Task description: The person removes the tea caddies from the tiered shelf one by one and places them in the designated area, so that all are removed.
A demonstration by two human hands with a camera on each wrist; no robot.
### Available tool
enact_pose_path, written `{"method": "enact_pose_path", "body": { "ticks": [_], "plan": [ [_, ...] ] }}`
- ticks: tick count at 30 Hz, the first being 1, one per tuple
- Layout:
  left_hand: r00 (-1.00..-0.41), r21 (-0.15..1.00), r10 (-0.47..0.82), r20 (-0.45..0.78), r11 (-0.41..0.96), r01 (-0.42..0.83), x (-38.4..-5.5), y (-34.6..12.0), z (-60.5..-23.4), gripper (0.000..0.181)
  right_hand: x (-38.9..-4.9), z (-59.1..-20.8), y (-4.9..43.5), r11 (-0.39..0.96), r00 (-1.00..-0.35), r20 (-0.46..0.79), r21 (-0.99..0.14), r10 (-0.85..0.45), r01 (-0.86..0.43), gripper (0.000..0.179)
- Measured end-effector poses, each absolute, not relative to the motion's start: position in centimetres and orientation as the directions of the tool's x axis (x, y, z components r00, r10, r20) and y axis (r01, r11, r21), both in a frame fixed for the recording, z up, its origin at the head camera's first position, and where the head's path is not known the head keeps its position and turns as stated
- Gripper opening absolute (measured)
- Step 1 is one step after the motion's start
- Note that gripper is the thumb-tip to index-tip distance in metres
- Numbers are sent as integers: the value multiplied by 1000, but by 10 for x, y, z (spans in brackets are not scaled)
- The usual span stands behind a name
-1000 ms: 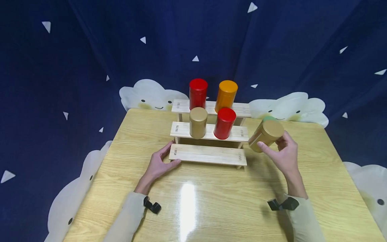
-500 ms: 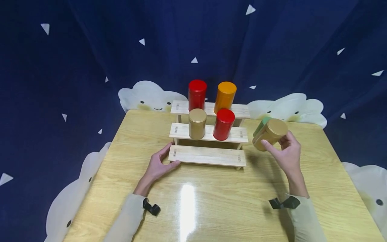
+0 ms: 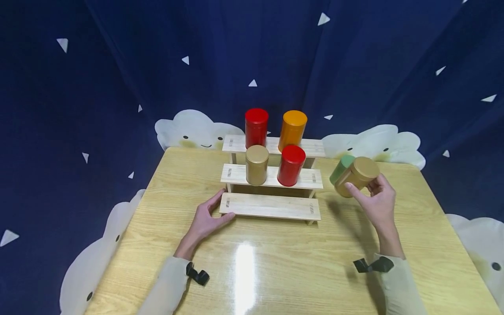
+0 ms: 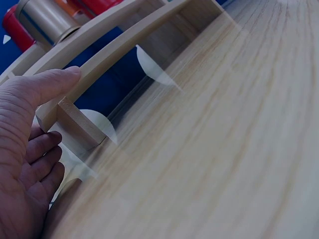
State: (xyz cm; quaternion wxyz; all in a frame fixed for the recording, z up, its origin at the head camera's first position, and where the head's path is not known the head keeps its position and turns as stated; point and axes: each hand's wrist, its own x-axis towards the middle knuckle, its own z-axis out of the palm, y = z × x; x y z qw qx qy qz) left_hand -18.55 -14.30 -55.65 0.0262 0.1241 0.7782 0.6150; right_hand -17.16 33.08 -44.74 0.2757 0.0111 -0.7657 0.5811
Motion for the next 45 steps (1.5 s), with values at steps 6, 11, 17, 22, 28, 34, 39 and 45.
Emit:
{"method": "enact_pose_path", "body": {
  "ticks": [6,11,17,22,28,34,39,45],
  "plan": [
    [-967,961,226,120,218,170,-185,-142,-557,92,-173,-452,338,317,-847,386,-907,366,-276,51],
    [-967,960,224,122,220,172,-185,-142,-557,91,-176,-456,343,328,-843,379,-908,382,-260,51],
    [-967,960,224,125,218,174,-185,-143,-557,91,-179,-461,349,310,-834,378,-913,403,-264,50],
    [-966,961,226,126,214,175,-185,-143,-558,91,-182,-466,355,296,-831,363,-921,421,-253,50],
    [-966,964,227,127,202,175,-186,-142,-559,90,-183,-469,359,302,-830,346,-926,436,-228,50],
    [-964,966,229,134,186,178,-187,-142,-559,89,-185,-471,362,287,-825,340,-931,452,-227,50],
    [-966,968,224,126,185,169,-187,-142,-559,90,-187,-476,368,286,-816,339,-932,468,-223,53],
    [-966,966,227,121,197,167,-186,-143,-558,90,-189,-482,374,265,-802,327,-939,500,-218,54]
  ]
}}
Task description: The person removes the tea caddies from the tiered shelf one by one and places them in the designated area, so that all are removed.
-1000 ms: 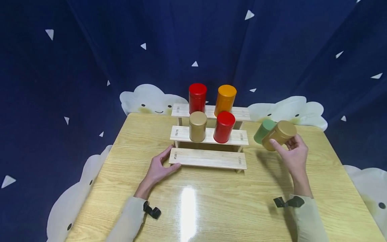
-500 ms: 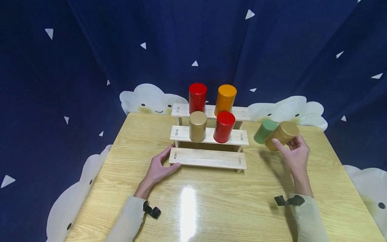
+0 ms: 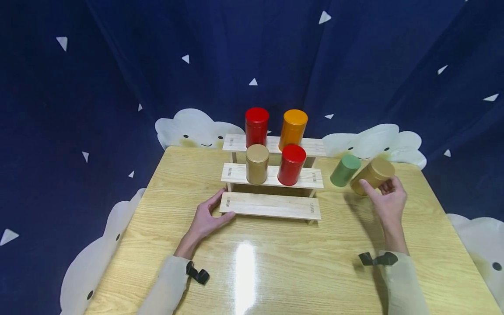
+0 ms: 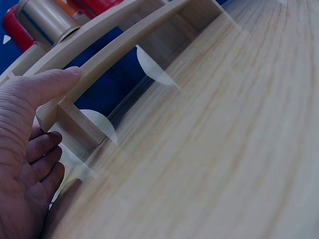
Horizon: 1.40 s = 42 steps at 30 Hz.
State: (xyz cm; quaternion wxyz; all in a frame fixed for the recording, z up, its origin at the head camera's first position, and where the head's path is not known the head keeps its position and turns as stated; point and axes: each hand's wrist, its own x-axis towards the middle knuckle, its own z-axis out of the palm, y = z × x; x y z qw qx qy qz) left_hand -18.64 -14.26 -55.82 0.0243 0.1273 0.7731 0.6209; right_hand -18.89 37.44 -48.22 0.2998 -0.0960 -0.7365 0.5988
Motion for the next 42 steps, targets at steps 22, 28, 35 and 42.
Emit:
{"method": "enact_pose_path", "body": {
  "ticks": [22,28,35,42],
  "plan": [
    [-966,969,232,117,186,162,-187,-144,-558,90,-202,-519,384,78,-796,194,-980,573,-182,51],
    [-961,970,239,137,162,179,-188,-141,-557,89,-204,-523,390,89,-799,162,-987,580,-135,51],
    [-961,969,238,139,169,182,-187,-140,-558,90,-210,-524,396,158,-809,124,-987,575,-38,55],
    [-963,971,235,130,167,172,-187,-142,-558,88,-219,-528,400,127,-809,118,-990,576,-54,56]
  ]
}}
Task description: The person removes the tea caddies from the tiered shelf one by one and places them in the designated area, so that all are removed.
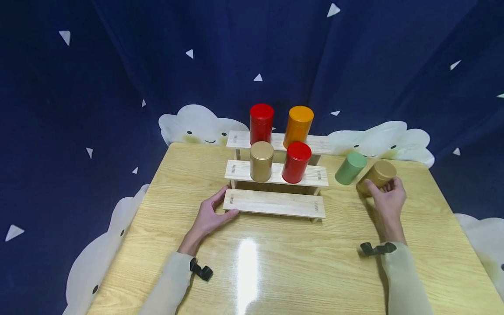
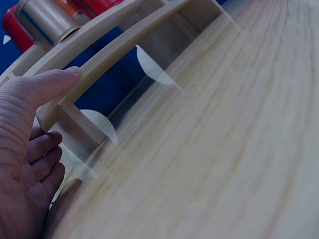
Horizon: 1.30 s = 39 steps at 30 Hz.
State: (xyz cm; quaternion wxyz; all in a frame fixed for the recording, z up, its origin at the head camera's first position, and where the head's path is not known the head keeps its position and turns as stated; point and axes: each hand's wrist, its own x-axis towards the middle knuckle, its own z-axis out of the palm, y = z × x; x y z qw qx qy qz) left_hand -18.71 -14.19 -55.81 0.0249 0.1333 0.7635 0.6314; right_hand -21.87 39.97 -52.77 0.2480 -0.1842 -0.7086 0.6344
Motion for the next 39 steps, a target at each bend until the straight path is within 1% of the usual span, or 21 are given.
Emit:
{"method": "enact_pose_path", "body": {
  "ticks": [4,11,17,23,31,39],
  "plan": [
    [-963,972,237,126,167,168,-187,-142,-557,88,-222,-528,403,89,-801,96,-995,590,-54,56],
    [-965,971,235,119,177,163,-187,-142,-555,90,-228,-532,408,-2,-803,47,-998,594,-61,61],
    [-965,967,234,121,190,168,-188,-141,-556,90,-232,-536,410,22,-807,67,-998,586,-67,60],
    [-965,967,230,123,191,169,-187,-141,-556,90,-236,-534,411,-18,-812,17,-999,584,-34,65],
    [-968,968,225,108,196,154,-186,-142,-556,89,-242,-536,412,94,-792,87,-995,605,-37,63],
    [-968,968,225,113,193,158,-186,-143,-556,88,-244,-541,416,95,-784,86,-995,615,-35,61]
  ]
}}
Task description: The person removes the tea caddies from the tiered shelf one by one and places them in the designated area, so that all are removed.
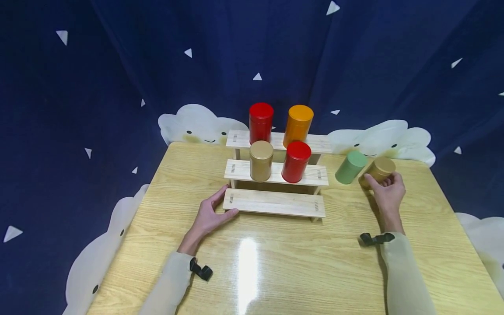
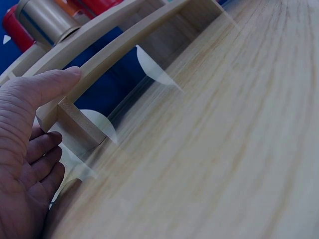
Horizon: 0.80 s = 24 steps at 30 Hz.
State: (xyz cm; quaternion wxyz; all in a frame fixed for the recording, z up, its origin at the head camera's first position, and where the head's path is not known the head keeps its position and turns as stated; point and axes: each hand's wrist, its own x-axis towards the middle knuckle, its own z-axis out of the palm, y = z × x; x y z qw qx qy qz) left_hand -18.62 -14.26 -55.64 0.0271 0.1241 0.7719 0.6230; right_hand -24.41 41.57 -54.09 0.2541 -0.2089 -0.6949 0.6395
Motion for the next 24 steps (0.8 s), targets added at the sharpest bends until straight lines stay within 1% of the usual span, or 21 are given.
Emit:
{"method": "enact_pose_path", "body": {
  "ticks": [10,15,24],
  "plan": [
    [-970,970,215,111,190,153,-186,-142,-556,87,-245,-541,419,87,-783,42,-996,620,15,64],
    [-968,967,219,120,193,163,-187,-142,-557,88,-246,-543,419,70,-774,44,-998,631,0,64],
    [-967,964,224,123,206,170,-187,-142,-557,89,-247,-547,418,91,-766,81,-995,638,-30,64]
  ]
}}
